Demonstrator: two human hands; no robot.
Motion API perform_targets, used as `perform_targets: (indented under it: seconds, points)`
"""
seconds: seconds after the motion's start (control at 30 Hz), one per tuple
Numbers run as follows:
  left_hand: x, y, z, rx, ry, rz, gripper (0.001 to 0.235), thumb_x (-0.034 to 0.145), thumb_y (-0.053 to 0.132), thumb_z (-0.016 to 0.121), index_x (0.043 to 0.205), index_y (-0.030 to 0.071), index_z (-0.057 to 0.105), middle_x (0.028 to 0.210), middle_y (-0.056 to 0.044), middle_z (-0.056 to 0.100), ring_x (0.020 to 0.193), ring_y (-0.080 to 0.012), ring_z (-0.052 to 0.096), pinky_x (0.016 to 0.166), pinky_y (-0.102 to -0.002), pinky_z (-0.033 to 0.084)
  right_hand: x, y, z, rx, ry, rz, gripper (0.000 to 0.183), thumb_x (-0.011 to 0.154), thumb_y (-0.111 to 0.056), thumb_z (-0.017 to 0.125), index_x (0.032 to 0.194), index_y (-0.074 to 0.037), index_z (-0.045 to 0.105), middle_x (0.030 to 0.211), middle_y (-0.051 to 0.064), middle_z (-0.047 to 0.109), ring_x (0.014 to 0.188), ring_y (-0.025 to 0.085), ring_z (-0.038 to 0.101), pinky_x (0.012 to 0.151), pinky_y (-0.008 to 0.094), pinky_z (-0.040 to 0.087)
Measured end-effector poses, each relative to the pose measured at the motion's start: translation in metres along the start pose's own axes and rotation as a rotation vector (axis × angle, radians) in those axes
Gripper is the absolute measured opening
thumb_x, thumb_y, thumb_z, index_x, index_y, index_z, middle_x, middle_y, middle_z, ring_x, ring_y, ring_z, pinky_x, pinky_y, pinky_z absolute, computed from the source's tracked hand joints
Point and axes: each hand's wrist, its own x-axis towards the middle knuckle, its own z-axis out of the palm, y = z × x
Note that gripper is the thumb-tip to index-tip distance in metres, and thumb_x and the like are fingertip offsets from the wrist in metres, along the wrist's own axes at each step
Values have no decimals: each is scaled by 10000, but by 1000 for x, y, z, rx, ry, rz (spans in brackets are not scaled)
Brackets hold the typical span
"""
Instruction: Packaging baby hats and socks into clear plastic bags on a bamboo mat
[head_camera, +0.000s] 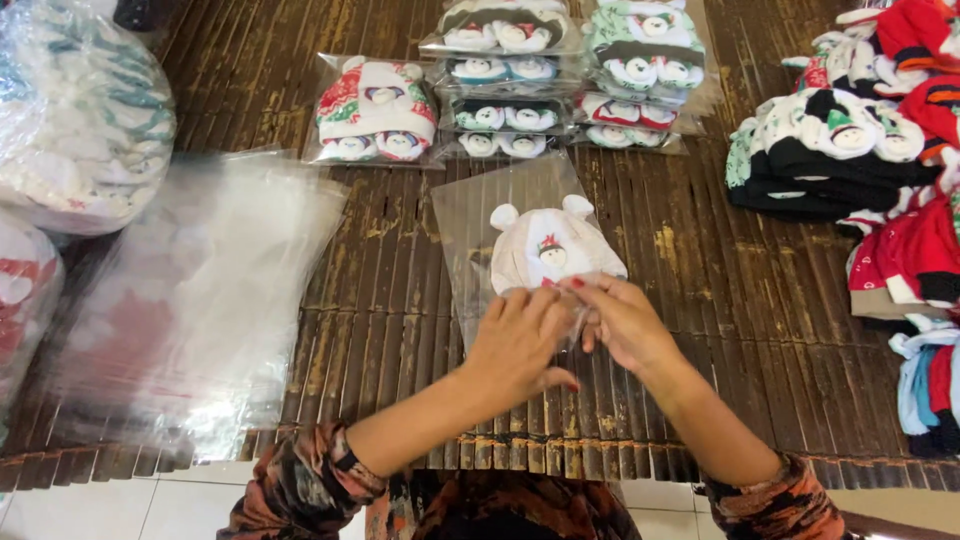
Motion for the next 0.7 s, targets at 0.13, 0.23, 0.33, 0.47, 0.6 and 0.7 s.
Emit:
perform_targets:
  seconds: [0.13,0.23,0.33,0.47,0.6,0.7]
  points:
    - [5,-43,70,40,342,-23,158,943,85,585,1099,72,604,924,-99,618,797,-319,687,627,-364,551,-7,-32,3,-58,27,-40,402,1025,-410,580,1028,-9,588,907,207,737,611,270,728,371,290,564]
    - [2,-58,50,-267,272,-224,112,961,215,629,964,116,681,815,-81,662,733,-326,697,591,-403,547,9,-21,-39,-763,174,-380,505,1118,-430,465,1047,17,690,781,213,670,615,320,690,408,313,508]
    - [3,-63,25,-538,411,-305,143,946,97,648,995,109,781,830,-97,748,785,-298,744,662,-340,578,10,-33,-38,-1479,324,-339,479,1109,-411,481,1022,-18,741,825,170,648,810,369,700,613,404,540]
    - [13,-67,27,-731,487,-404,178,908,137,659,1016,73,784,787,-184,735,787,-366,730,629,-420,567,12,-32,-22,-1281,215,-167,608,920,-491,693,1088,92,687,1016,311,646,1014,521,658,794,571,527]
    - [35,-79,57,-526,443,-261,132,899,90,684,952,14,779,763,-188,735,705,-357,731,594,-381,576,18,-32,-18,-582,225,-164,439,933,-227,751,1147,118,584,902,225,636,776,322,672,660,435,556]
    - [42,-76,48,-550,249,-318,196,916,149,642,957,4,767,748,-217,727,738,-412,729,606,-415,578,30,-19,-24,-61,203,-138,453,887,-160,802,1141,93,525,852,85,580,715,185,675,626,332,576]
